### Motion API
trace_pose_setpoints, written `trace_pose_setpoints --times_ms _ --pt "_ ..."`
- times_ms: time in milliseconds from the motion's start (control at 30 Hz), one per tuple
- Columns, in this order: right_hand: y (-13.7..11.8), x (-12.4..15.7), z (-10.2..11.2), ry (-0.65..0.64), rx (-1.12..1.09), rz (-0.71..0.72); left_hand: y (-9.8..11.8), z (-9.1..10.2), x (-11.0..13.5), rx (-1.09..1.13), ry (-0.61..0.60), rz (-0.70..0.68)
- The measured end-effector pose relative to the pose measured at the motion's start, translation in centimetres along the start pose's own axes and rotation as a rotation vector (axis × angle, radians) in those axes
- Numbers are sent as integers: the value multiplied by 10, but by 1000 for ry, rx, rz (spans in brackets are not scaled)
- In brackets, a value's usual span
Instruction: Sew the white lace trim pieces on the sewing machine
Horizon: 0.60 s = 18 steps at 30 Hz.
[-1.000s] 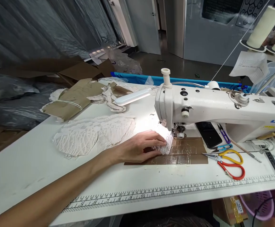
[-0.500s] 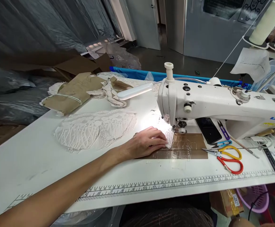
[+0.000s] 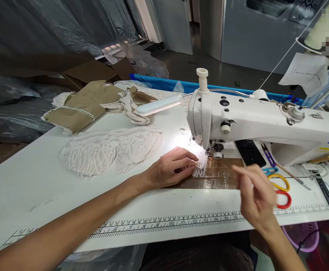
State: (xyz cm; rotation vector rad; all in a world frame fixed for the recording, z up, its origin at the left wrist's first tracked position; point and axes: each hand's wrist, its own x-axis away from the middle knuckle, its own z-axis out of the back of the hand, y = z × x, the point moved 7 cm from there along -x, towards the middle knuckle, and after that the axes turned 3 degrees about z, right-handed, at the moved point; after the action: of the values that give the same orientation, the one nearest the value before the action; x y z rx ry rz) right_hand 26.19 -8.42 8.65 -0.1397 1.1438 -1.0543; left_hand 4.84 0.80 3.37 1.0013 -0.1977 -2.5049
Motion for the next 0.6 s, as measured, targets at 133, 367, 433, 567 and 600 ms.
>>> trace_pose_setpoints --times_ms 133,367,433,567,600 --pt "31 -20 -72 -432 20 35 2 -6 1 -9 -32 -64" --pt "69 -18 -116 -693 356 -25 7 -15 3 -20 -122 -146" --pt "68 -13 -118 -690 377 18 7 -14 3 -28 -121 -154" --pt "62 -4 -120 -716 348 138 6 -15 4 -68 -144 -137" --pt "62 -4 -120 -718 345 145 5 -15 5 -85 -151 -131"
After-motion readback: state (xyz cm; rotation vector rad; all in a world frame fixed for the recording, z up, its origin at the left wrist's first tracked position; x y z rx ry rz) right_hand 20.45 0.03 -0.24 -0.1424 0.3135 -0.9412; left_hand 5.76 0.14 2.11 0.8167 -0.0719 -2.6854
